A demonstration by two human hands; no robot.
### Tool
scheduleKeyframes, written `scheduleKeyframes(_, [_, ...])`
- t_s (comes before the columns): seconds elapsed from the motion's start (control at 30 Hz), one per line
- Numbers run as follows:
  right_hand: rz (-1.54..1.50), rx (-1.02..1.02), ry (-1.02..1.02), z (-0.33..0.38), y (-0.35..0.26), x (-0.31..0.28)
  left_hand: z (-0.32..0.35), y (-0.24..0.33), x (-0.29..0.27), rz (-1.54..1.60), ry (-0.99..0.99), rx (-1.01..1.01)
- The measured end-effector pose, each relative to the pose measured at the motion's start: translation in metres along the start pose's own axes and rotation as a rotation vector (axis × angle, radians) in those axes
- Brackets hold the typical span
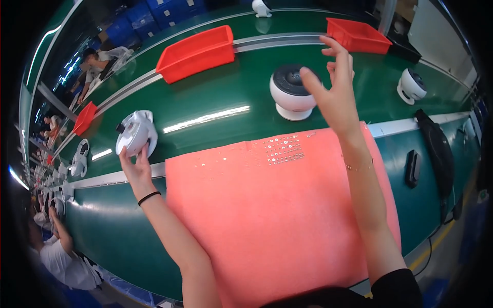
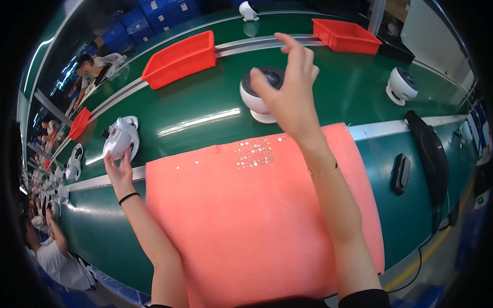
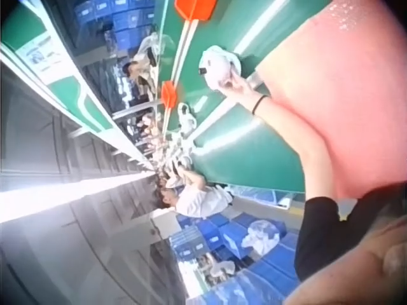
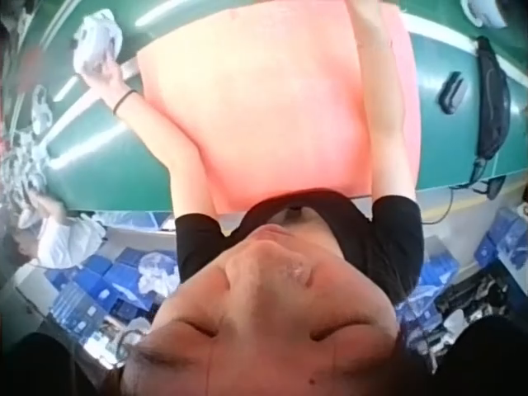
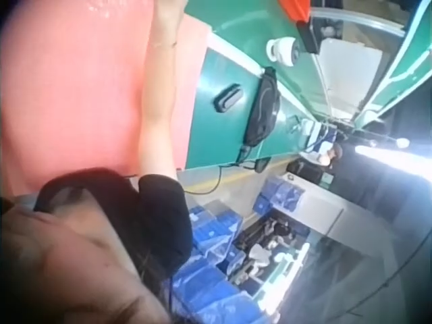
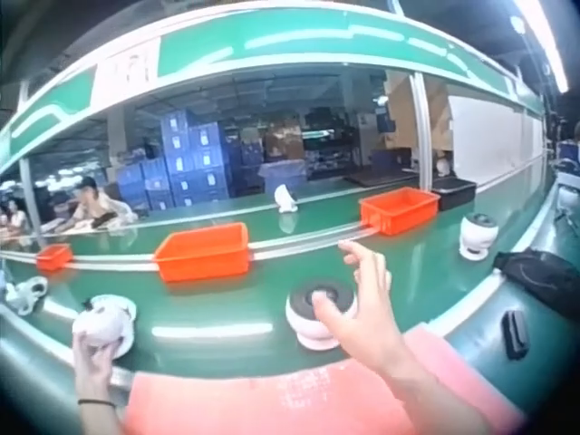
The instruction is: Assemble electronic dome-shaped devices on an industrial conveyor belt.
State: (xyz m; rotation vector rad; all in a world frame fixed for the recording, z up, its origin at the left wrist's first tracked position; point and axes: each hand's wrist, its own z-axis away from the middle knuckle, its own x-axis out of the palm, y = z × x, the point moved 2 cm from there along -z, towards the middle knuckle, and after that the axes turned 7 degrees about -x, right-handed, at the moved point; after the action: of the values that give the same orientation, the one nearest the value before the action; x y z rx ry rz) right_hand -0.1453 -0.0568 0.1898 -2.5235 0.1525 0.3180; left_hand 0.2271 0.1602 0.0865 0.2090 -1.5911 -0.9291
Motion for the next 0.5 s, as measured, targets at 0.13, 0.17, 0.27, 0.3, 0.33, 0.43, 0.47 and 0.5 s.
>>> scheduleKeyframes(0.13, [0.081, -0.304, -0.268, 0.013, -0.045, 0.02, 0.028, 0.01, 0.044, -0.143, -0.128, -0.026])
scheduleKeyframes(0.17, [0.076, -0.317, -0.265, 0.015, -0.049, 0.026, 0.036, 0.012, 0.057, -0.163, -0.17, -0.062])
scheduleKeyframes(0.27, [0.116, -0.446, -0.486, 0.021, -0.053, 0.044, 0.061, 0.014, 0.086, -0.227, -0.187, -0.158])
scheduleKeyframes(0.3, [0.115, -0.452, -0.484, 0.02, -0.051, 0.045, 0.068, 0.014, 0.093, -0.24, -0.216, -0.25])
scheduleKeyframes(0.33, [0.158, -0.521, -0.46, 0.018, -0.049, 0.041, 0.074, 0.012, 0.102, -0.284, -0.222, -0.297])
scheduleKeyframes(0.43, [0.159, -0.588, -0.407, 0.014, -0.041, 0.028, 0.061, 0.015, 0.097, -0.051, -0.778, -0.616])
scheduleKeyframes(0.47, [0.198, -0.597, -0.372, 0.014, -0.035, 0.023, 0.068, 0.015, 0.1, -0.068, -0.824, -0.628])
scheduleKeyframes(0.5, [0.237, -0.604, -0.337, 0.016, -0.031, 0.018, 0.077, 0.011, 0.102, -0.063, -0.823, -0.629])
